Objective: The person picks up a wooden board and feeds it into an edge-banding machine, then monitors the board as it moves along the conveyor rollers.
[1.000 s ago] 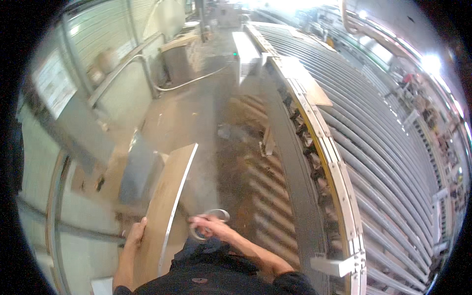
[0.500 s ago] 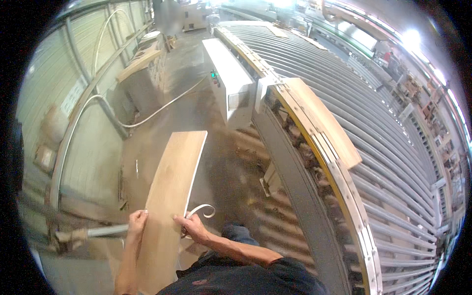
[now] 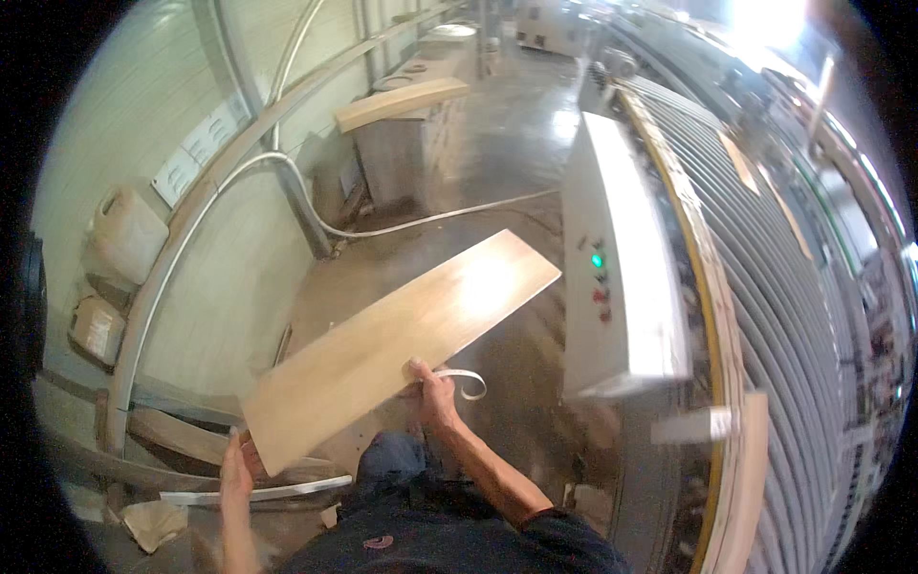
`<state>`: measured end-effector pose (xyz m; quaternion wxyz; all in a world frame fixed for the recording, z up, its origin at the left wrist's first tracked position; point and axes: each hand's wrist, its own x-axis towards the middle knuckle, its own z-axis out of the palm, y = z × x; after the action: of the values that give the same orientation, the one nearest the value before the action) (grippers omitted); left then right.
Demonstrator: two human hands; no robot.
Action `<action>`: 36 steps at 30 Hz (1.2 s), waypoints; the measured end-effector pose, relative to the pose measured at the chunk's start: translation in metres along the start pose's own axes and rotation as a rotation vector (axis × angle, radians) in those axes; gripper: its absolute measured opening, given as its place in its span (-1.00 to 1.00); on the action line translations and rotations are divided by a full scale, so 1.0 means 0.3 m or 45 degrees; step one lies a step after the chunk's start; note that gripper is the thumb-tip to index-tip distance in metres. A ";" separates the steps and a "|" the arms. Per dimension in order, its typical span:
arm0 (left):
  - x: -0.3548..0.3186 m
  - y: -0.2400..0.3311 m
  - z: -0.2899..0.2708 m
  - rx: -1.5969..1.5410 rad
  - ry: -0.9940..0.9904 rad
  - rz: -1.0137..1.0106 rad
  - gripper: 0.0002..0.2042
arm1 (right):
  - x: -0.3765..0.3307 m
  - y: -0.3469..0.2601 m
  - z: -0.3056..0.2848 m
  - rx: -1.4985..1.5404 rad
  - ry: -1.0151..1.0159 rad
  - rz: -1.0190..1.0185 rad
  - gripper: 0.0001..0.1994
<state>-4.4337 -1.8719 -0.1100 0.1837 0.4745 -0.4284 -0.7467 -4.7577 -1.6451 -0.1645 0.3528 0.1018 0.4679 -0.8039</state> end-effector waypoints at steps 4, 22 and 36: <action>0.398 -0.024 0.235 -0.575 -0.247 0.041 -0.48 | 0.451 -0.092 0.203 0.035 0.014 -0.030 -0.78; 2.180 1.129 1.411 -0.633 -0.389 0.380 -0.42 | 2.124 -0.735 0.645 -0.459 -0.208 -0.048 -0.64; 3.266 1.459 1.442 -0.471 -0.493 0.308 -0.61 | 2.263 -0.578 0.481 -0.418 0.714 0.153 -0.75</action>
<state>-5.3387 -2.5852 -0.2147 0.2696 0.2272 -0.3656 -0.8614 -5.3444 -2.0303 -0.3037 0.2687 0.2883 0.6633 -0.6361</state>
